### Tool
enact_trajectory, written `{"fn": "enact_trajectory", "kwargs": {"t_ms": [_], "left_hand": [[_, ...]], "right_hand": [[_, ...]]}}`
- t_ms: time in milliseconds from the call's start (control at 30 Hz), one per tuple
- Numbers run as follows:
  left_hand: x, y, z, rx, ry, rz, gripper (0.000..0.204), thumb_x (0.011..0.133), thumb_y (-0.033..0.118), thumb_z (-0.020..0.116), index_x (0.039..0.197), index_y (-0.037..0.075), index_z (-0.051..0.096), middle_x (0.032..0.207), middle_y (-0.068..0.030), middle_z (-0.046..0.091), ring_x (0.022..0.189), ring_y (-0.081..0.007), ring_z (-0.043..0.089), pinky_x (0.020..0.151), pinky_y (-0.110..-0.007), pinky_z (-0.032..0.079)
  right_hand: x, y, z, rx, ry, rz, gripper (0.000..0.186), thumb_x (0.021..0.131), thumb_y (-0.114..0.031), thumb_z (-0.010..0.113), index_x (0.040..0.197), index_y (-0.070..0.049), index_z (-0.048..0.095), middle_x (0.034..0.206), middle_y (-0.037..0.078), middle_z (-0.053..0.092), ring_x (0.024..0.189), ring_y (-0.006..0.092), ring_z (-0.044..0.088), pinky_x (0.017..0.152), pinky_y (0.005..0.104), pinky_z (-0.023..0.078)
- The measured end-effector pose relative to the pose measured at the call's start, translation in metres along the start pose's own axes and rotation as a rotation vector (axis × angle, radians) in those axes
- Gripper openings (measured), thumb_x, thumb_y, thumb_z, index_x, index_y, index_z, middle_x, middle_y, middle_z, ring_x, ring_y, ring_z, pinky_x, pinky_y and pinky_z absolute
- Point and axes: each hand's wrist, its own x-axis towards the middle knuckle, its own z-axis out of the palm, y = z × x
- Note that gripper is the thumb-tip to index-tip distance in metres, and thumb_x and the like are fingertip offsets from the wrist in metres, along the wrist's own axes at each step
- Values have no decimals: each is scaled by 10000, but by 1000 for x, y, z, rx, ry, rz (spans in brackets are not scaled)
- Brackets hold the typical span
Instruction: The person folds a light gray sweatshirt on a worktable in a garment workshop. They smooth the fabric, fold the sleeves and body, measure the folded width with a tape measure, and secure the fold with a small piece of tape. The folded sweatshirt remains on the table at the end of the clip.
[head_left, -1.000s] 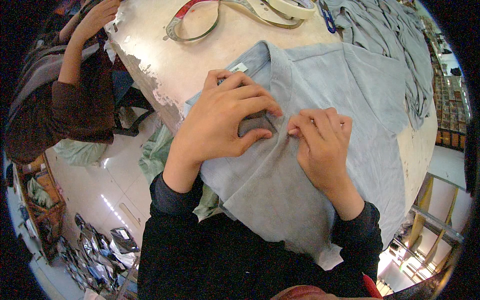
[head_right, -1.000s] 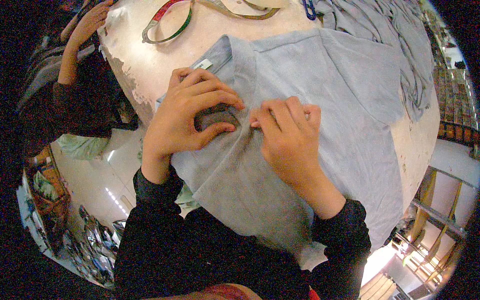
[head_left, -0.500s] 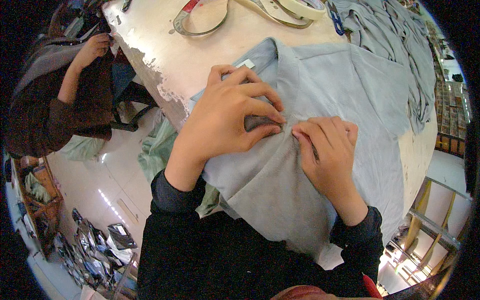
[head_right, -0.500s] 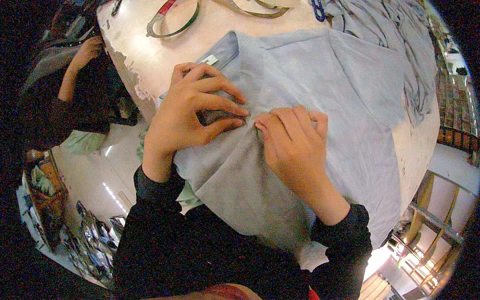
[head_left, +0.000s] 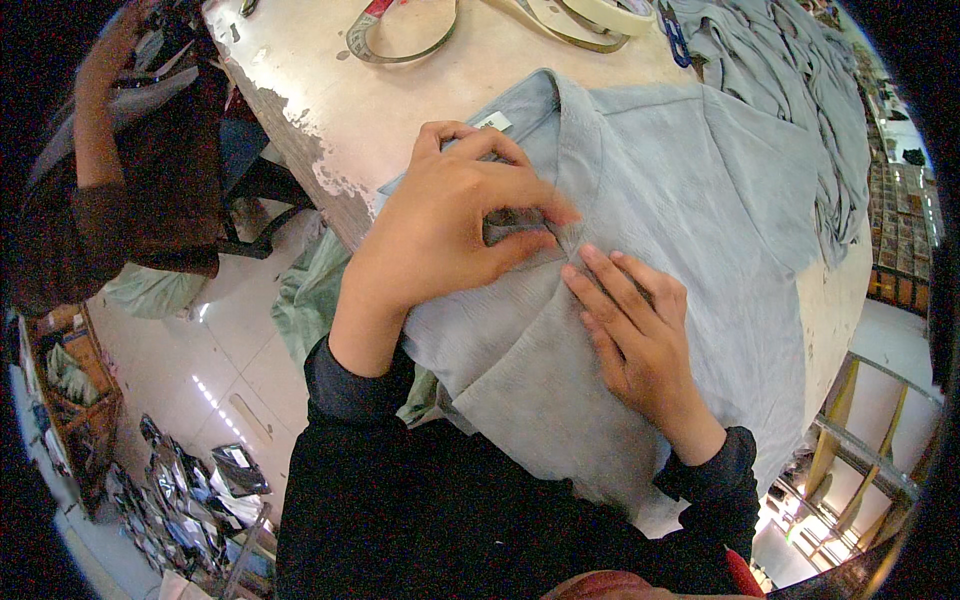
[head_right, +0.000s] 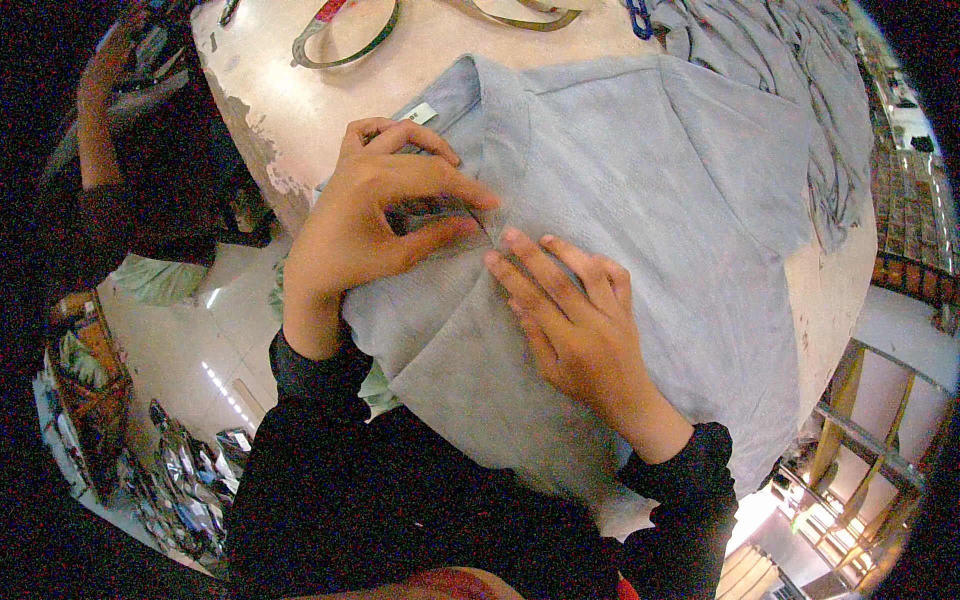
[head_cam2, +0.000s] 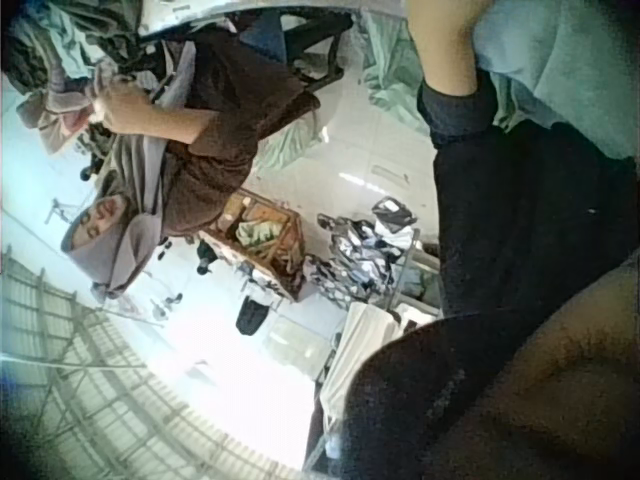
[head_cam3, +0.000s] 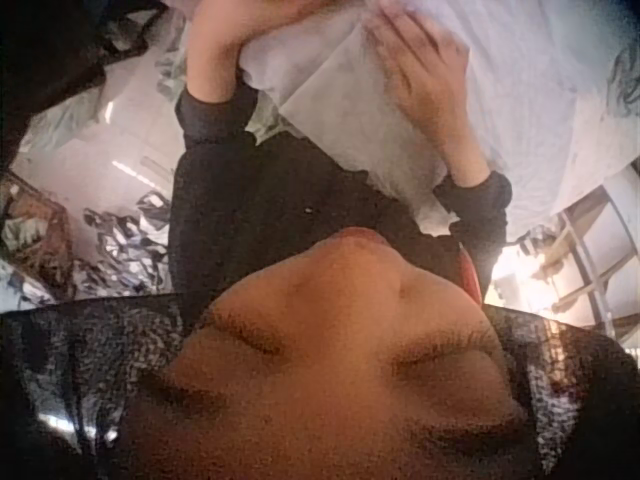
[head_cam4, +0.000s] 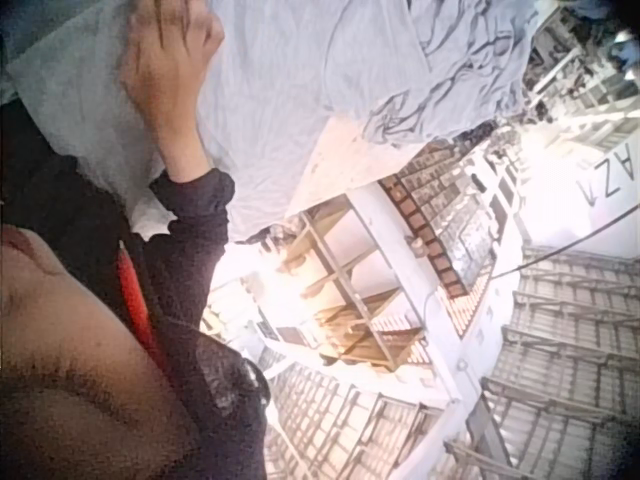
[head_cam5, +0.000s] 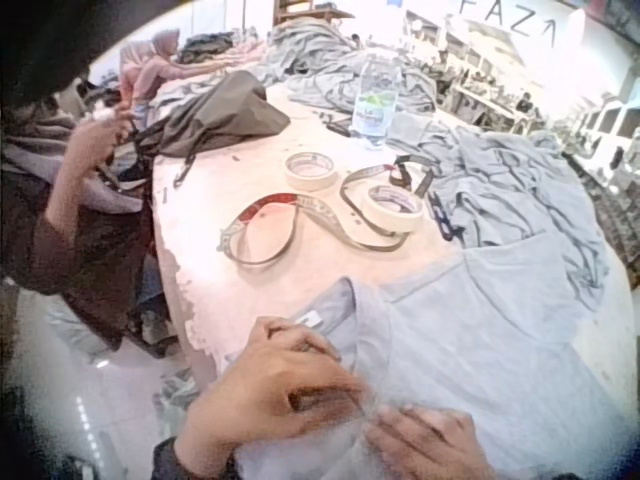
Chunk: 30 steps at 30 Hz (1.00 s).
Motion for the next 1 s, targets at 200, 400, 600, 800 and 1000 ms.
{"fn": "enact_trajectory", "kwargs": {"t_ms": [200,400,600,800,1000], "left_hand": [[2,3,-6,-125,-20,-106,231,762,133,745,987,183,735,940,52,711,1005,-148,574,1003,-386,276],[1,-2,-5,38,-65,31,182,713,189,798,890,229,784,971,63,689,1011,-159,559,990,-377,286],[5,-2,-6,45,-68,44,180,695,197,812,870,236,790,961,75,686,998,-159,560,980,-379,291],[4,1,-3,73,-81,22,129,738,170,783,862,205,780,957,62,690,975,-156,566,972,-380,292],[4,18,-9,-261,297,-55,201,822,166,712,1019,136,739,998,-39,693,1074,-188,578,1000,-400,327]], "right_hand": [[2,0,-1,-30,-45,2,408,930,-227,559,1336,-196,590,1451,-36,500,1199,204,495,960,383,353],[0,1,-6,-27,-99,-51,470,911,-301,580,1370,-202,550,1485,-38,459,1244,210,456,980,418,344],[-4,-17,-5,-73,-170,-2,615,909,-451,538,1449,-173,445,1546,45,364,1376,282,349,1093,461,253],[-53,-76,-7,157,-354,-133,734,904,-512,531,1520,-181,310,1589,68,268,1479,298,195,1177,529,83],[-157,-67,-67,166,-275,244,642,930,-418,550,1473,-116,388,1540,86,356,1437,284,295,1160,529,164]]}}
